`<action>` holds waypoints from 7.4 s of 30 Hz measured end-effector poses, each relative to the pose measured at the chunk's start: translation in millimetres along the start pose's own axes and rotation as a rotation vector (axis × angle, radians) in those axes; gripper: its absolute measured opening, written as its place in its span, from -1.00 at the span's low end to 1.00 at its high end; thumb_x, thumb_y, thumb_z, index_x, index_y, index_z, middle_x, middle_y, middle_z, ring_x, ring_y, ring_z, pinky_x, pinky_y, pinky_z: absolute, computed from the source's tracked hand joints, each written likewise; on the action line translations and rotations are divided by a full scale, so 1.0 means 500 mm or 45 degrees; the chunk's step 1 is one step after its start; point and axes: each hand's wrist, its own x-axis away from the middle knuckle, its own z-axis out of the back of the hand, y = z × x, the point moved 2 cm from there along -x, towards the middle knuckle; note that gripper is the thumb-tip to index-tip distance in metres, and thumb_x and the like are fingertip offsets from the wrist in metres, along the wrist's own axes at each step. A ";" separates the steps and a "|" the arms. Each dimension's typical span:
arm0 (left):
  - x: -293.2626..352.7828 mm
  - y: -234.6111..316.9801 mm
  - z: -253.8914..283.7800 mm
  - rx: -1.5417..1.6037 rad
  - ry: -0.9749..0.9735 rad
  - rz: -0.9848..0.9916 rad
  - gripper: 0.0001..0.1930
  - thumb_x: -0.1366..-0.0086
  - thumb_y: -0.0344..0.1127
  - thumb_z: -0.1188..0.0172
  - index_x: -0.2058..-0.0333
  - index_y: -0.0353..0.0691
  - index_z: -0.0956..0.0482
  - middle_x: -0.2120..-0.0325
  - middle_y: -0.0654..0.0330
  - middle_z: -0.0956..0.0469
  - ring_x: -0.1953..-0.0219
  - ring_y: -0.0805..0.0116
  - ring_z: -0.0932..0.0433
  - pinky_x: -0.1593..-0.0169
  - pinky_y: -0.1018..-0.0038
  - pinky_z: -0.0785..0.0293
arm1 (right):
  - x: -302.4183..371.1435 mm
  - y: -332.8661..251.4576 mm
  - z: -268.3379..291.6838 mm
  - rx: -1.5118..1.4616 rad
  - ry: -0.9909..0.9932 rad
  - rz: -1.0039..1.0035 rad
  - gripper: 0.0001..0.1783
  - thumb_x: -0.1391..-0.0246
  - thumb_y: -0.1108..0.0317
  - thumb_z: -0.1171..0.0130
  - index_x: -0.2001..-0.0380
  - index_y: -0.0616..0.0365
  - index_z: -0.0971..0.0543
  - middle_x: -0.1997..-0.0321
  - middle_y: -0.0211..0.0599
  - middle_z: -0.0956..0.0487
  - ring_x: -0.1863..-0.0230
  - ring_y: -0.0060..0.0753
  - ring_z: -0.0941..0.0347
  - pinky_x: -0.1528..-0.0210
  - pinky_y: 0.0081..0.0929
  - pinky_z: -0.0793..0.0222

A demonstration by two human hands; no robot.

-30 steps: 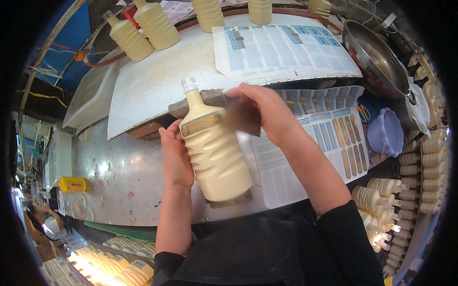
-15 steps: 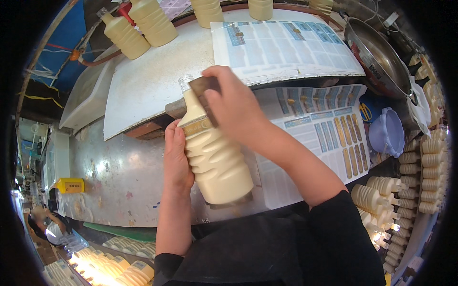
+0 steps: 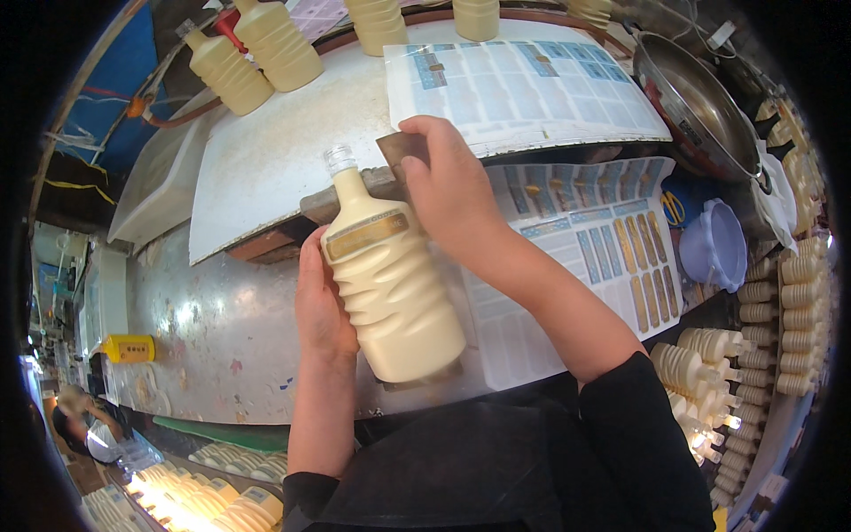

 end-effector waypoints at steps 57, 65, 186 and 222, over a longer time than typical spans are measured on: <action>0.043 0.014 -0.051 -0.052 0.107 -0.061 -0.71 -0.56 -0.19 0.00 -0.12 -0.18 -0.36 0.02 0.15 -0.51 0.04 0.41 -0.56 -0.02 0.41 -0.56 | 0.018 -0.127 -0.054 0.237 -0.148 0.232 -0.63 -0.28 0.38 -0.01 -0.12 0.24 -0.38 -0.07 0.11 -0.48 -0.04 0.14 -0.49 -0.08 -0.09 -0.41; 0.040 0.009 -0.039 -0.166 0.099 -0.192 -0.56 -0.57 -0.07 0.04 -0.27 -0.14 -0.36 -0.10 0.19 -0.52 -0.11 0.35 -0.53 -0.18 0.34 -0.47 | 0.030 -0.170 -0.157 0.481 -0.283 0.285 -0.79 -0.16 0.43 -0.12 0.14 0.16 -0.41 0.22 -0.07 -0.49 0.22 0.07 -0.54 0.13 -0.17 -0.53; 0.200 -0.085 0.075 -0.609 -0.068 -0.400 -0.47 -0.56 -0.24 0.00 -0.40 -0.23 -0.17 -0.29 0.08 -0.30 -0.24 0.32 -0.32 -0.35 0.35 -0.22 | 0.299 -0.015 0.116 0.013 -0.616 -0.269 -0.59 -0.29 0.20 -0.19 -0.13 0.11 -0.59 0.36 -0.24 -0.68 0.42 -0.31 -0.58 0.31 -0.43 -0.49; 0.225 -0.066 0.050 -0.092 0.023 -0.110 -0.44 -0.53 -0.30 0.00 -0.44 -0.23 -0.17 -0.29 0.08 -0.30 -0.30 0.28 -0.29 -0.39 0.34 -0.18 | 0.302 0.002 0.076 -0.453 -0.672 -0.667 -0.40 -0.35 0.07 -0.21 -0.27 0.29 -0.47 0.11 -0.44 -0.63 0.16 -0.71 -0.45 0.08 -0.62 -0.42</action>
